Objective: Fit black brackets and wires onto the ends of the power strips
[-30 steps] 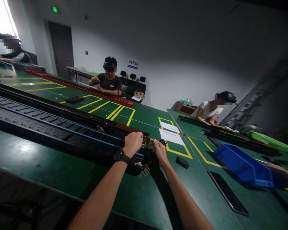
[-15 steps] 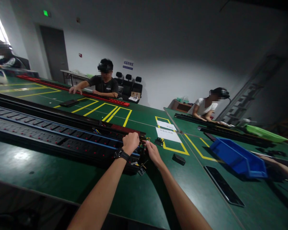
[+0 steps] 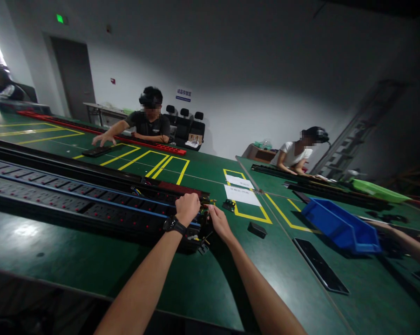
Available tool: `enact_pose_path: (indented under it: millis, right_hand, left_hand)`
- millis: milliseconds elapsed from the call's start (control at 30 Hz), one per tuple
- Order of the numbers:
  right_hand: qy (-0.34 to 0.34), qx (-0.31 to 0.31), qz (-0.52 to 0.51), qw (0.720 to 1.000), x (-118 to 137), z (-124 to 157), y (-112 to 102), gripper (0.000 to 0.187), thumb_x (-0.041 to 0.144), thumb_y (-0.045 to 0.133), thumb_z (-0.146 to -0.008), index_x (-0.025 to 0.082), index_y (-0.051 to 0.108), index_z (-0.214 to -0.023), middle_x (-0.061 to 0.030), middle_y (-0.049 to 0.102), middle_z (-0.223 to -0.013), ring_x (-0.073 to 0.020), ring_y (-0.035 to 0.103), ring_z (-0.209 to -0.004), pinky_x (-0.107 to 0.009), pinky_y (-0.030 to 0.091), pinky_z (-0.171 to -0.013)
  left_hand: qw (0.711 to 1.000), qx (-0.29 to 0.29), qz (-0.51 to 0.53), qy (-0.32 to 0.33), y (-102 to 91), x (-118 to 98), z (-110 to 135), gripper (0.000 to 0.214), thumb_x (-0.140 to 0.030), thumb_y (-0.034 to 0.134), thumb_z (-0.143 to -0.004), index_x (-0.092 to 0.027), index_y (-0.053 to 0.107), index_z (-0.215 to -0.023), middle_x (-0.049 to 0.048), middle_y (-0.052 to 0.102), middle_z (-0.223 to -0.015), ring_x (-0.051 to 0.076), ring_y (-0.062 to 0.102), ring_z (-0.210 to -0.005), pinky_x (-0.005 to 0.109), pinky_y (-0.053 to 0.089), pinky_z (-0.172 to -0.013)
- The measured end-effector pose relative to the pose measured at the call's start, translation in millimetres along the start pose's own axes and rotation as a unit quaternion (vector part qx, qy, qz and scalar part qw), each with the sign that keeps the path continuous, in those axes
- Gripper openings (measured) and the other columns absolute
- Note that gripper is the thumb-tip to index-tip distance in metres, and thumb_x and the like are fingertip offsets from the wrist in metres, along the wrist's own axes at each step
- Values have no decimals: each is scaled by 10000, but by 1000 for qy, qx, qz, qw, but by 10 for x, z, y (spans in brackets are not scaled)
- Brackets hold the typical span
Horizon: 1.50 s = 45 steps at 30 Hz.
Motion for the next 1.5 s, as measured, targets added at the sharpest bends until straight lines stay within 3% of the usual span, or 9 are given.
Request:
enact_pose_path:
  millis: [600,833,1067,1200,1300,1400,1500]
  right_hand:
    - [-4,16,7,1000,-16,-64,2,608,617,374,-974,156,734,-1144,-17,606,-712,-182,581,-695,-273,430,-660]
    - [-14,20,17,1000,66,-55,14,512,554,382,-990,189,725,-1097,-26,671,-840,-176,585,-739,-275,444,-690]
    - [-42,16,73,996,211,-54,-13,487,488,347,-1026,192,733,-1047,-54,713,-937,-199,621,-858,-289,466,-766]
    - [-24,-69,215,974,336,-68,-404,363,425,452,-994,213,728,-1099,-97,722,-1008,-229,642,-923,-319,461,-822]
    - [80,-152,335,926,339,9,-968,295,379,529,-940,239,719,-1116,-127,730,-987,-265,668,-887,-353,464,-780]
    - [193,-197,395,876,176,177,-1561,307,392,525,-929,226,728,-1089,-166,732,-965,-298,683,-886,-391,470,-763]
    - [276,-186,412,848,-161,351,-1975,361,440,544,-914,176,740,-1064,-223,721,-1020,-342,687,-918,-436,467,-764]
  left_hand:
    - [998,4,-38,45,26,-35,-24,312,-316,463,-943,-227,752,-1017,134,756,-1017,302,717,-992,394,538,-852]
    - [995,16,3,99,73,-76,-46,274,-357,496,-907,-287,721,-1046,81,766,-1006,287,721,-959,367,536,-819]
    - [995,43,14,90,73,-68,-81,257,-423,557,-886,-314,698,-1071,38,774,-1035,261,714,-982,330,523,-822]
    - [993,45,-6,108,84,-75,-96,247,-401,566,-886,-320,714,-1067,33,771,-1060,252,711,-999,307,512,-819]
    - [992,45,-7,121,81,-77,-93,250,-396,556,-897,-335,727,-1068,23,770,-1085,256,706,-1014,312,508,-824]
    - [992,48,-10,118,65,-79,-83,250,-381,546,-907,-337,731,-1068,28,768,-1097,260,704,-1020,321,507,-825]
    - [993,52,-15,109,47,-89,-73,259,-364,513,-924,-327,731,-1059,43,769,-1075,259,710,-1002,323,509,-817]
Point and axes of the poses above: each hand's wrist, its own z-axis away from the middle knuckle, its own y-axis out of the palm, x = y × z, the point moved 5 cm from there along -z, towards the middle knuckle
